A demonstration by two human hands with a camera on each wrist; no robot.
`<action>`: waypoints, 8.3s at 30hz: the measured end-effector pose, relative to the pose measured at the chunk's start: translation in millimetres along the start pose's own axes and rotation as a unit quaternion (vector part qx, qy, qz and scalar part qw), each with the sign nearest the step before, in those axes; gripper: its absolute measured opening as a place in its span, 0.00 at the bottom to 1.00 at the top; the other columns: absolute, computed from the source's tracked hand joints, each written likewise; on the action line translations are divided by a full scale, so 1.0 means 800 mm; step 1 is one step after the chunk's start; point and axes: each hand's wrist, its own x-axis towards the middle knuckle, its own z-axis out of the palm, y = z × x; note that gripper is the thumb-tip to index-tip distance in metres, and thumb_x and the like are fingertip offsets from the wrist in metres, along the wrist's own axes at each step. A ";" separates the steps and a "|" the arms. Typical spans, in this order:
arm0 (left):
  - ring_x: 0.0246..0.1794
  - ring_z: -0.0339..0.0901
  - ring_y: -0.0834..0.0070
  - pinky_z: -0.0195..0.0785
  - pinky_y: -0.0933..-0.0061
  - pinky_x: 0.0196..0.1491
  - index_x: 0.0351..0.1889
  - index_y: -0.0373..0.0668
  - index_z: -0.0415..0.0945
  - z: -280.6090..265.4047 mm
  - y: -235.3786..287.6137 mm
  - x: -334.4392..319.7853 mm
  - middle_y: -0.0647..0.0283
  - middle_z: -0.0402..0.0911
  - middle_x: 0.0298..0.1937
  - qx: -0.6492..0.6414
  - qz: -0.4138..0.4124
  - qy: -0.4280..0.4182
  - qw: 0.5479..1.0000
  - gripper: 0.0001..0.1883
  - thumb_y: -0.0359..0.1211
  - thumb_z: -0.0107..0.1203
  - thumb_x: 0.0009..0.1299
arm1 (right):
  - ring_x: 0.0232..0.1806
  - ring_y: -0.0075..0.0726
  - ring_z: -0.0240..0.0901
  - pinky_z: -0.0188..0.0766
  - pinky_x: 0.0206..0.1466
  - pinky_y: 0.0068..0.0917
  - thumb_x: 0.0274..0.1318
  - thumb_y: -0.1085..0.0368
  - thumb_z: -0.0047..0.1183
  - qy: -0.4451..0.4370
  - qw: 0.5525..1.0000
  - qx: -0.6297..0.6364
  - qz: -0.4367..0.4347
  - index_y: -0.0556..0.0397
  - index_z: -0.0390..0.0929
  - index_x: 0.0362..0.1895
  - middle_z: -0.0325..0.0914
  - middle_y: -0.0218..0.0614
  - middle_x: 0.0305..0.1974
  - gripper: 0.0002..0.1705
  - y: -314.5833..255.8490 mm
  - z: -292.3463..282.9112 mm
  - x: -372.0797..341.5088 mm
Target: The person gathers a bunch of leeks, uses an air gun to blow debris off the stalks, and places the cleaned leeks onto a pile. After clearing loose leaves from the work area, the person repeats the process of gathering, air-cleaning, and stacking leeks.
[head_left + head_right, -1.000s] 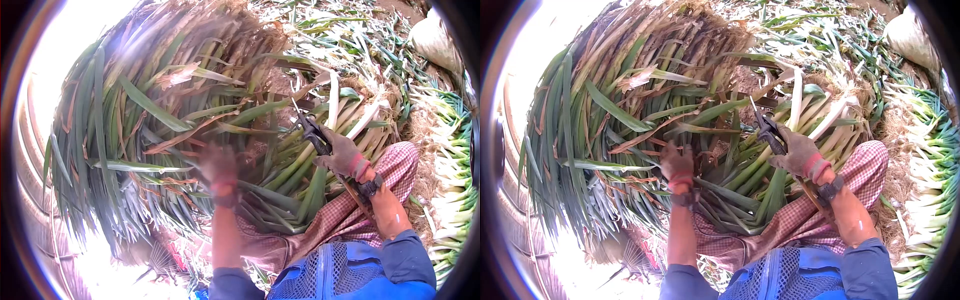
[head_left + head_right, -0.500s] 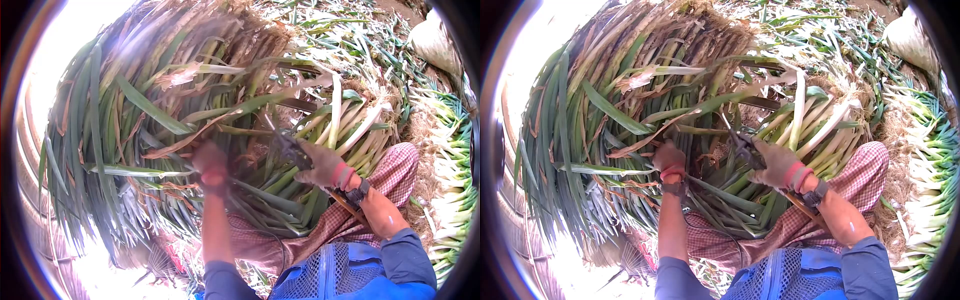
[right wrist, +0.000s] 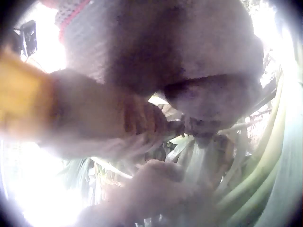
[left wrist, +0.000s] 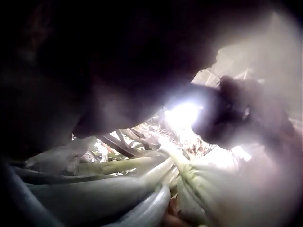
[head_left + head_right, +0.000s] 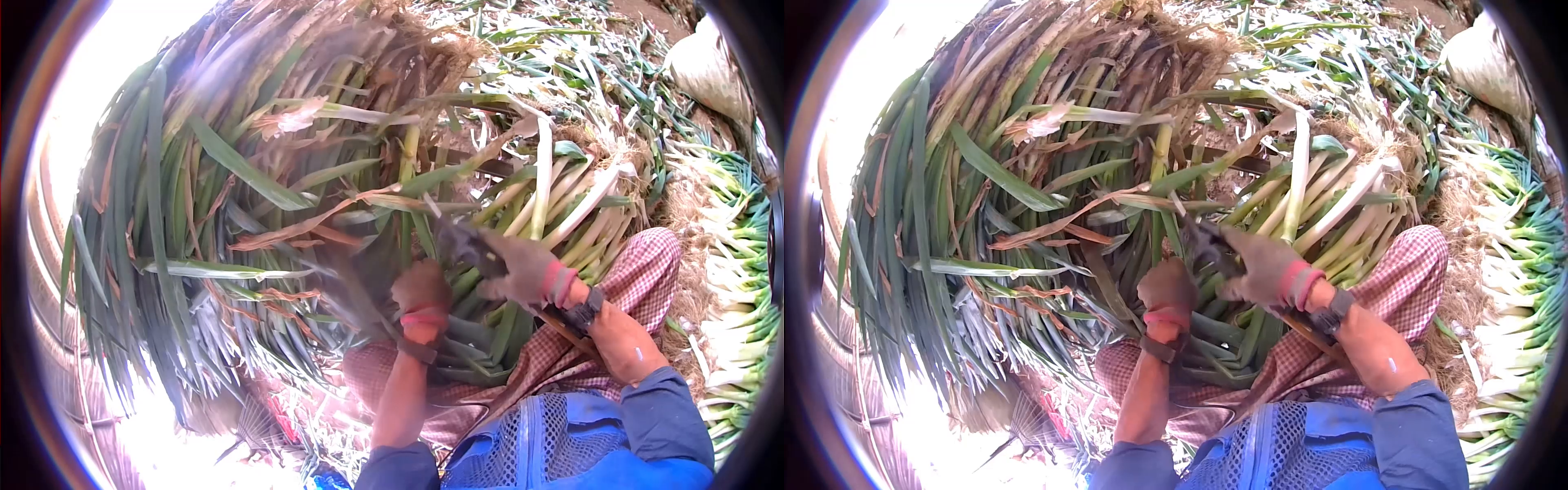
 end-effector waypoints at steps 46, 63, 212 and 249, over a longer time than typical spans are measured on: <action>0.57 0.89 0.51 0.82 0.54 0.59 0.58 0.43 0.82 -0.052 -0.031 0.231 0.49 0.90 0.54 -0.095 -0.082 -0.005 0.992 0.28 0.47 0.73 0.63 | 0.51 0.60 0.86 0.79 0.57 0.48 0.54 0.49 0.72 0.129 0.983 -0.069 0.112 0.52 0.75 0.66 0.87 0.54 0.46 0.39 0.012 -0.085 0.226; 0.53 0.87 0.41 0.81 0.49 0.55 0.57 0.37 0.83 -0.044 -0.026 0.173 0.40 0.90 0.49 -0.162 -0.046 -0.011 0.986 0.30 0.51 0.72 0.67 | 0.61 0.65 0.81 0.72 0.69 0.48 0.56 0.48 0.74 0.048 0.996 -0.039 0.061 0.58 0.59 0.82 0.82 0.60 0.58 0.57 0.018 -0.003 0.024; 0.33 0.79 0.84 0.74 0.77 0.38 0.53 0.34 0.86 -0.131 0.035 0.079 0.66 0.89 0.41 -0.623 0.059 0.004 0.780 0.14 0.26 0.68 0.70 | 0.29 0.28 0.79 0.74 0.32 0.25 0.53 0.60 0.74 0.251 0.918 0.296 0.089 0.62 0.85 0.52 0.85 0.36 0.33 0.25 0.049 -0.103 0.021; 0.37 0.83 0.79 0.76 0.76 0.44 0.57 0.34 0.86 -0.085 0.086 0.115 0.62 0.91 0.45 -0.555 0.061 -0.114 0.822 0.19 0.30 0.71 0.69 | 0.39 0.28 0.84 0.82 0.40 0.29 0.63 0.60 0.71 0.048 0.884 0.418 0.204 0.56 0.84 0.61 0.87 0.32 0.45 0.25 0.155 0.017 0.003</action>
